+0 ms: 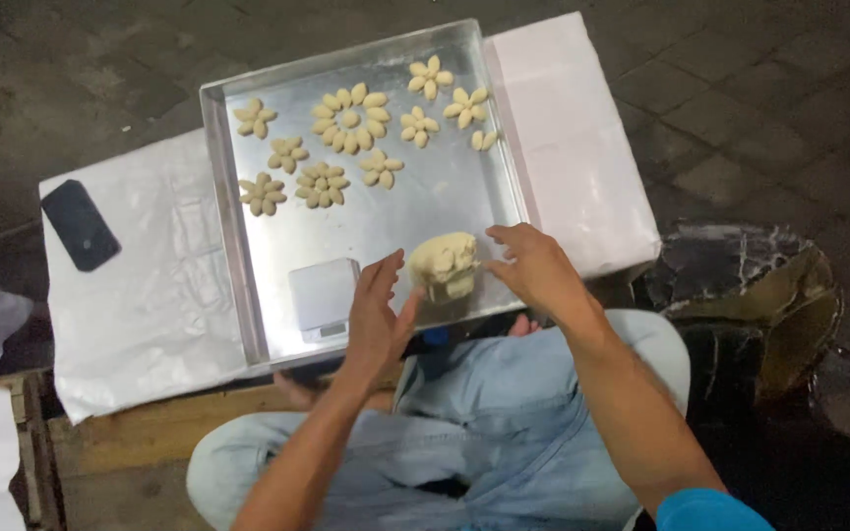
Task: Shape small pieces of dough into flower patterns on a baking tray
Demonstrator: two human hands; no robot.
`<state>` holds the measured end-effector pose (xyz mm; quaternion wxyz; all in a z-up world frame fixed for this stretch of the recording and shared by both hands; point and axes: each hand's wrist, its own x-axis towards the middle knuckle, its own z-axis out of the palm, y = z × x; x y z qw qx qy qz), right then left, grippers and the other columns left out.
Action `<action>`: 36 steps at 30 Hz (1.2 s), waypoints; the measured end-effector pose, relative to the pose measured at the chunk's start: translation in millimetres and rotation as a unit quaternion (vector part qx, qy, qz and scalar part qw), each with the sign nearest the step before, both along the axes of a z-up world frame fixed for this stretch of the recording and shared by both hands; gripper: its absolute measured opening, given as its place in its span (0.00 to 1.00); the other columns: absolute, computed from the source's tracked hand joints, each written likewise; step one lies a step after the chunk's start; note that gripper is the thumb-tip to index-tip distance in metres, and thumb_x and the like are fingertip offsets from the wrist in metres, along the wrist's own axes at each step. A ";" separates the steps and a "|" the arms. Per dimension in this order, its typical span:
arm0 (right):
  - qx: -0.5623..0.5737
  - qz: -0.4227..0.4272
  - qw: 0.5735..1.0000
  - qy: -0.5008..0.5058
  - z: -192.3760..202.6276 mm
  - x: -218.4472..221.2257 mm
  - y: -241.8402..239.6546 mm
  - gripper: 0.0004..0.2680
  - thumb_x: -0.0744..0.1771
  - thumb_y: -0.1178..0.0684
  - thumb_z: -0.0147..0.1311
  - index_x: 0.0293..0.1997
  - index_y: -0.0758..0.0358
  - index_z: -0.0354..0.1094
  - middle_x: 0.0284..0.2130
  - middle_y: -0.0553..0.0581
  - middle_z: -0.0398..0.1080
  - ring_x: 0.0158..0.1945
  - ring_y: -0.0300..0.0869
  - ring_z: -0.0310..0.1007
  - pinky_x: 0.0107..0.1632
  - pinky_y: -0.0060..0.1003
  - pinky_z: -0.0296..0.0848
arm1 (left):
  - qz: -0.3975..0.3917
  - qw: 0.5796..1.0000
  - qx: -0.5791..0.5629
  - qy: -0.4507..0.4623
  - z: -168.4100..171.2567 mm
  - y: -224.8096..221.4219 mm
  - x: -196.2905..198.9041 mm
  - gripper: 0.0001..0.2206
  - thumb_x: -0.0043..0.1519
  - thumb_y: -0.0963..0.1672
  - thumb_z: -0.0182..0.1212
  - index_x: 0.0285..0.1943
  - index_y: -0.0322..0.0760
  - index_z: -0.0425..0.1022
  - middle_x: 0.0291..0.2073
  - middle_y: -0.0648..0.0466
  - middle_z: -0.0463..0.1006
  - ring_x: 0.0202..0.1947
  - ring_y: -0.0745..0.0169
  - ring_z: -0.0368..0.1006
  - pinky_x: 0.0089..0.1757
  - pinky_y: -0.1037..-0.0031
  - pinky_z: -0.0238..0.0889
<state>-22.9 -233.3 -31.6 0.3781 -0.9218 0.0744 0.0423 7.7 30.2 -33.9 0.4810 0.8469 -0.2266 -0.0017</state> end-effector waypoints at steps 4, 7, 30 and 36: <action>0.059 -0.049 0.997 0.001 37.3 -27.5 26.1 0.22 0.61 0.55 0.67 0.62 0.61 0.71 0.49 0.68 0.74 0.49 0.59 0.79 0.50 0.50 0.79 | 0.040 0.997 0.034 -0.061 -27.4 3.7 -4.5 0.25 0.66 0.41 0.61 0.73 0.32 0.64 0.58 0.40 0.66 0.60 0.35 0.66 0.55 0.54 0.64; 0.083 -0.070 0.994 0.009 19.6 -28.3 33.9 0.22 0.61 0.56 0.69 0.62 0.65 0.70 0.49 0.72 0.73 0.50 0.63 0.78 0.50 0.52 0.79 | 0.019 0.991 0.052 -0.119 -45.2 -4.0 1.1 0.27 0.64 0.42 0.64 0.72 0.30 0.64 0.60 0.39 0.65 0.63 0.36 0.63 0.59 0.55 0.61; 0.027 -0.184 0.982 0.037 -67.2 13.6 44.5 0.09 0.59 0.47 0.68 0.39 0.48 0.77 0.30 0.57 0.77 0.39 0.51 0.80 0.39 0.49 0.75 | -0.103 0.960 0.198 -0.168 -87.6 -29.1 -16.7 0.41 0.58 0.36 0.48 0.85 0.49 0.41 0.83 0.57 0.36 0.80 0.41 0.29 0.69 0.43 0.29; 0.345 -0.264 0.898 0.073 -53.9 7.4 50.5 0.17 0.62 0.52 0.69 0.47 0.76 0.70 0.32 0.66 0.72 0.34 0.47 0.80 0.40 0.40 0.84 | -0.105 0.965 0.192 -0.144 -83.8 -24.4 -21.9 0.46 0.54 0.34 0.55 0.85 0.44 0.39 0.82 0.52 0.39 0.80 0.39 0.33 0.69 0.43 0.35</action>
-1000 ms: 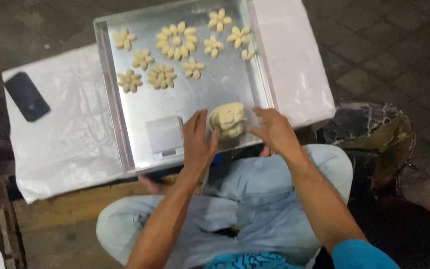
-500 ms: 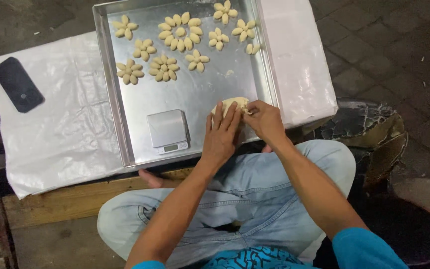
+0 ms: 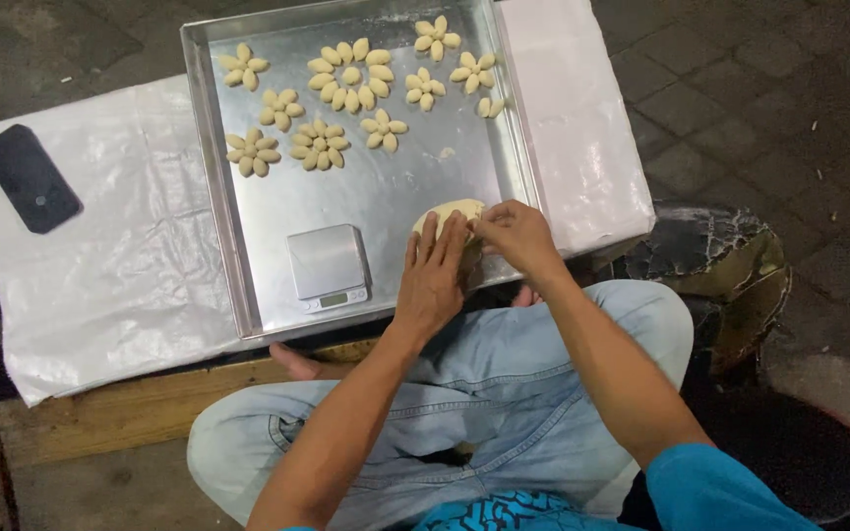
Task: Shape small pieces of dough into flower patterns on a baking tray
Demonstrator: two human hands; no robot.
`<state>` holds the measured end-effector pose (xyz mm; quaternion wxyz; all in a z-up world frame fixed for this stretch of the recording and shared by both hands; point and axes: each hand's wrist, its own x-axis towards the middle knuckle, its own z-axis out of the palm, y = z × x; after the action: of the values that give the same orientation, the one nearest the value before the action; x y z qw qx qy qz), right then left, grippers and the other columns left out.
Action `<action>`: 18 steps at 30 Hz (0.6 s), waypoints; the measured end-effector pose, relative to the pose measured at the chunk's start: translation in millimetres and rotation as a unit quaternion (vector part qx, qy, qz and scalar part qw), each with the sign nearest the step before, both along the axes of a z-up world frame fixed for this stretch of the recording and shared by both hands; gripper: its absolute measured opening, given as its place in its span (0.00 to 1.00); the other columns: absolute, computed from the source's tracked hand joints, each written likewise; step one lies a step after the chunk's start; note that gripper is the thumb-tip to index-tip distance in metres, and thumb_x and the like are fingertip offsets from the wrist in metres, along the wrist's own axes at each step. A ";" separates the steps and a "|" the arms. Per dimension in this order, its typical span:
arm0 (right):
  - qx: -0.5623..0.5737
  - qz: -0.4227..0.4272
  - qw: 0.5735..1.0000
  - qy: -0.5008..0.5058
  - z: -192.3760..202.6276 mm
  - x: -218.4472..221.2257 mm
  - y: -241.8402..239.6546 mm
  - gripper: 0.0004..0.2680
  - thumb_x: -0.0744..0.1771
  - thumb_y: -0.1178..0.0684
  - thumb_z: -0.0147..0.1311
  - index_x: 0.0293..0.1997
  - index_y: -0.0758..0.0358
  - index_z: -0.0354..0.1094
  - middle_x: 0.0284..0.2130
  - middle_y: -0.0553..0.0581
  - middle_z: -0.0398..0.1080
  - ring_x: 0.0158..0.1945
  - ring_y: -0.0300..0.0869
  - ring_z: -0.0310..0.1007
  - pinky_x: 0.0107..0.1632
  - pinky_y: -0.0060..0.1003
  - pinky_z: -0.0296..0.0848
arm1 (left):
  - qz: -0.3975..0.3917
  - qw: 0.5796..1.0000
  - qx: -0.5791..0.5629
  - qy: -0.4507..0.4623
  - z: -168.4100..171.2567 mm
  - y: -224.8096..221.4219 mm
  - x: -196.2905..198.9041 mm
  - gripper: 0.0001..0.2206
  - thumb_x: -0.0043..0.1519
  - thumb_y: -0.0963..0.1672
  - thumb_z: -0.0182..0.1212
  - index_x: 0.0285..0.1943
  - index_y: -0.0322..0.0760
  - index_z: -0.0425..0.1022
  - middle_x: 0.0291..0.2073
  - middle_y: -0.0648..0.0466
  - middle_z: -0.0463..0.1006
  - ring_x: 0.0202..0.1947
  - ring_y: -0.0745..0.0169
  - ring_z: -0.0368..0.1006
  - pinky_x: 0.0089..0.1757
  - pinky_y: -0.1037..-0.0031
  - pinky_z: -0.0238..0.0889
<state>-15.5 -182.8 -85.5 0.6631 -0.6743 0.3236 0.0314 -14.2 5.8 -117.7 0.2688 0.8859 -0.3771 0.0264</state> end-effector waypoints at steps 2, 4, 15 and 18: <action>-0.193 0.106 0.975 -0.042 -56.4 10.6 -28.7 0.19 0.62 0.40 0.69 0.44 0.69 0.75 0.29 0.66 0.75 0.34 0.52 0.79 0.36 0.47 0.74 | -0.002 0.999 0.039 0.026 0.3 -6.4 8.3 0.44 0.56 0.37 0.56 0.84 0.42 0.40 0.80 0.48 0.46 0.79 0.35 0.36 0.68 0.43 0.38; -0.169 0.083 0.981 -0.038 -35.5 21.5 -24.8 0.15 0.61 0.46 0.69 0.43 0.68 0.76 0.28 0.63 0.75 0.30 0.47 0.79 0.35 0.41 0.77 | -0.006 0.999 0.050 0.006 6.5 -12.4 16.6 0.44 0.56 0.39 0.59 0.84 0.43 0.40 0.81 0.49 0.42 0.79 0.35 0.33 0.68 0.42 0.35; -0.270 0.096 0.952 -0.104 30.5 -10.2 12.8 0.07 0.58 0.55 0.70 0.36 0.59 0.80 0.26 0.56 0.78 0.29 0.40 0.78 0.34 0.34 0.75 | 0.035 0.992 0.116 -0.038 0.9 -4.6 2.0 0.32 0.71 0.52 0.48 0.84 0.48 0.43 0.82 0.55 0.34 0.79 0.38 0.31 0.66 0.35 0.33; -0.310 0.132 0.903 -0.267 18.3 -11.4 11.6 0.06 0.60 0.59 0.71 0.35 0.59 0.80 0.30 0.54 0.79 0.31 0.42 0.80 0.33 0.30 0.77 | 0.052 0.990 0.114 -0.061 -2.3 -3.1 2.4 0.32 0.71 0.52 0.50 0.83 0.47 0.44 0.82 0.54 0.37 0.79 0.39 0.34 0.66 0.35 0.34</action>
<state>-26.8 -171.3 -67.2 0.4714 -0.8658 0.0358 -0.1640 -11.8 2.7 -120.0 0.1402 0.9260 -0.3468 0.0512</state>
